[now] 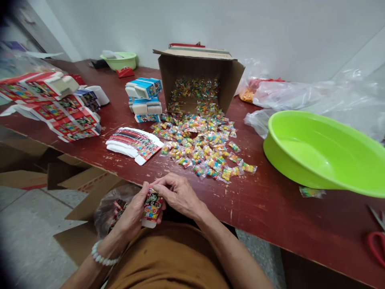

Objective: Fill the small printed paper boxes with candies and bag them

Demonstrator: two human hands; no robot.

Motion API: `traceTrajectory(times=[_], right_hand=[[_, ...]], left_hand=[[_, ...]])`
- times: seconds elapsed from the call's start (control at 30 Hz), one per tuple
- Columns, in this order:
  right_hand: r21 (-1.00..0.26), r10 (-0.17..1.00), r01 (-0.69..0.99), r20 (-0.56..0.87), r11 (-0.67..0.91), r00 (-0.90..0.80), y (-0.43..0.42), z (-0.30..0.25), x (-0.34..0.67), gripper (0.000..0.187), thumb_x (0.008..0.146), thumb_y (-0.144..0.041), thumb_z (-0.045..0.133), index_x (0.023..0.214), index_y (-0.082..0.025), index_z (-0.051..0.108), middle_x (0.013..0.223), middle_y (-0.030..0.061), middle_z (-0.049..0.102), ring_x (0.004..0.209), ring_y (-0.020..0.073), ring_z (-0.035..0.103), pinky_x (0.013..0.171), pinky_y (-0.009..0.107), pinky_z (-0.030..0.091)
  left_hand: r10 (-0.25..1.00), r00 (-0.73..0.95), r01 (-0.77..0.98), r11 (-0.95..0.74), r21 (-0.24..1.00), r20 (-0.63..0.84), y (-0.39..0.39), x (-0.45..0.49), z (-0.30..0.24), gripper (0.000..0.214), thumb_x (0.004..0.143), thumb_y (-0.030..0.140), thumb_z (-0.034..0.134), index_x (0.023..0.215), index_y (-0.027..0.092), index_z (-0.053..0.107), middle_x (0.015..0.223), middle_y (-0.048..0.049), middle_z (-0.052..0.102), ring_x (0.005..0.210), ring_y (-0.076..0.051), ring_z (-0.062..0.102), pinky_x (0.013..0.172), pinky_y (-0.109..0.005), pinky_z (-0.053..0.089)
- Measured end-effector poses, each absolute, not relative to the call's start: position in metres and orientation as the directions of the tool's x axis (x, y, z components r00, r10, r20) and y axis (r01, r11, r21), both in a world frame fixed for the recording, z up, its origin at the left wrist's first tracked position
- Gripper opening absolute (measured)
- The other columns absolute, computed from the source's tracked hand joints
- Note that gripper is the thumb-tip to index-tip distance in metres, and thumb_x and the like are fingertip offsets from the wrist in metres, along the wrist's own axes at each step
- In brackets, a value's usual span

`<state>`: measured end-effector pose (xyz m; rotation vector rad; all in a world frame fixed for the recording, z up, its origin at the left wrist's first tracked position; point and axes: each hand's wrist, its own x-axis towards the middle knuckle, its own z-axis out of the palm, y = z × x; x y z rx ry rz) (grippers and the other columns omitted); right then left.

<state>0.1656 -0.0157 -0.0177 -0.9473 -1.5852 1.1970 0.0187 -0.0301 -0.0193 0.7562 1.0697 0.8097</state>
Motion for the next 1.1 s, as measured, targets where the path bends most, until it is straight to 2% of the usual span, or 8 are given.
traceTrajectory(times=[0.2, 0.33, 0.43, 0.6, 0.7, 0.8, 0.93, 1.1], right_hand=[[-0.754, 0.862, 0.433, 0.358, 0.493, -0.358, -0.026, -0.028, 0.173, 0.007, 0.092, -0.022, 0.057, 0.088, -0.019, 0.063, 0.094, 0.0054, 0.067, 0.088, 0.0168, 0.060, 0.080, 0.029, 0.047], [-0.670, 0.937, 0.665, 0.320, 0.330, -0.143, -0.010, -0.031, 0.204, 0.012, 0.094, -0.024, 0.054, 0.092, -0.018, 0.064, 0.090, 0.0057, 0.066, 0.083, 0.0170, 0.060, 0.077, 0.028, 0.048], [-0.382, 0.969, 0.923, 0.243, 0.049, 0.049, 0.002, -0.032, 0.226, 0.019, 0.088, -0.027, 0.063, 0.103, -0.015, 0.065, 0.103, 0.0138, 0.065, 0.098, 0.0269, 0.058, 0.086, 0.038, 0.047], [-0.127, 0.994, 0.991, 0.108, 0.039, -0.025, 0.000, -0.039, 0.229, 0.023, 0.088, -0.025, 0.060, 0.108, -0.016, 0.065, 0.107, 0.0157, 0.065, 0.105, 0.0318, 0.055, 0.088, 0.043, 0.047], [-0.198, 0.982, 0.977, 0.183, 0.085, -0.048, -0.001, -0.048, 0.224, 0.034, 0.090, -0.014, 0.049, 0.122, -0.012, 0.058, 0.110, 0.0176, 0.064, 0.104, 0.0287, 0.057, 0.090, 0.042, 0.047], [-0.493, 0.950, 0.855, 0.311, 0.159, 0.003, 0.001, -0.054, 0.221, 0.042, 0.089, -0.010, 0.042, 0.130, -0.010, 0.051, 0.113, 0.0172, 0.064, 0.107, 0.0260, 0.057, 0.094, 0.041, 0.046], [-0.955, 0.980, 0.241, 0.191, 0.174, 0.048, -0.003, -0.042, 0.206, 0.032, 0.091, -0.024, 0.048, 0.122, -0.019, 0.054, 0.103, 0.0075, 0.066, 0.090, 0.0182, 0.063, 0.080, 0.033, 0.052], [-0.972, 0.998, -0.224, 0.069, 0.068, 0.005, -0.021, -0.021, 0.168, 0.027, 0.083, -0.036, 0.065, 0.105, -0.021, 0.060, 0.097, 0.0036, 0.067, 0.084, 0.0145, 0.063, 0.074, 0.026, 0.052]], left_hand=[[0.789, 0.322, -0.266, 0.606, 0.750, -0.523, -0.042, 0.022, -0.034, 0.061, 0.085, 0.059, 0.056, 0.133, 0.023, 0.050, 0.070, -0.0009, 0.068, 0.045, -0.015, 0.061, 0.043, -0.025, 0.048], [0.761, 0.401, -0.347, 0.642, 0.684, -0.510, -0.054, 0.018, -0.035, 0.045, 0.079, 0.041, 0.073, 0.116, 0.022, 0.057, 0.088, -0.0055, 0.072, 0.071, -0.018, 0.070, 0.066, -0.029, 0.055], [0.733, 0.377, -0.341, 0.678, 0.651, -0.566, -0.056, 0.002, -0.038, 0.039, 0.073, 0.037, 0.079, 0.103, 0.018, 0.062, 0.095, -0.0085, 0.072, 0.080, -0.019, 0.069, 0.075, -0.030, 0.053], [0.773, 0.339, -0.033, 0.580, 0.814, -0.537, -0.041, -0.053, -0.041, 0.033, 0.063, 0.034, 0.085, 0.078, 0.017, 0.062, 0.071, 0.0019, 0.066, 0.065, -0.012, 0.059, 0.063, -0.022, 0.046], [0.582, 0.559, 0.318, 0.507, 0.801, -0.590, -0.031, -0.084, -0.039, 0.034, 0.060, 0.035, 0.086, 0.079, 0.016, 0.065, 0.071, 0.0015, 0.065, 0.064, -0.011, 0.054, 0.058, -0.019, 0.039], [0.397, 0.664, 0.470, 0.437, 0.767, -0.633, -0.028, -0.097, -0.038, 0.034, 0.061, 0.034, 0.084, 0.084, 0.015, 0.069, 0.075, 0.0007, 0.065, 0.066, -0.012, 0.053, 0.060, -0.020, 0.038], [0.595, 0.589, 0.296, 0.471, 0.831, -0.547, -0.033, -0.079, -0.032, 0.027, 0.072, 0.032, 0.076, 0.093, 0.018, 0.067, 0.080, -0.0010, 0.064, 0.066, -0.013, 0.056, 0.057, -0.019, 0.040], [0.687, 0.594, -0.012, 0.528, 0.849, -0.419, -0.039, -0.029, -0.017, 0.033, 0.080, 0.028, 0.068, 0.110, 0.020, 0.058, 0.086, -0.0042, 0.066, 0.058, -0.013, 0.064, 0.056, -0.022, 0.048]])
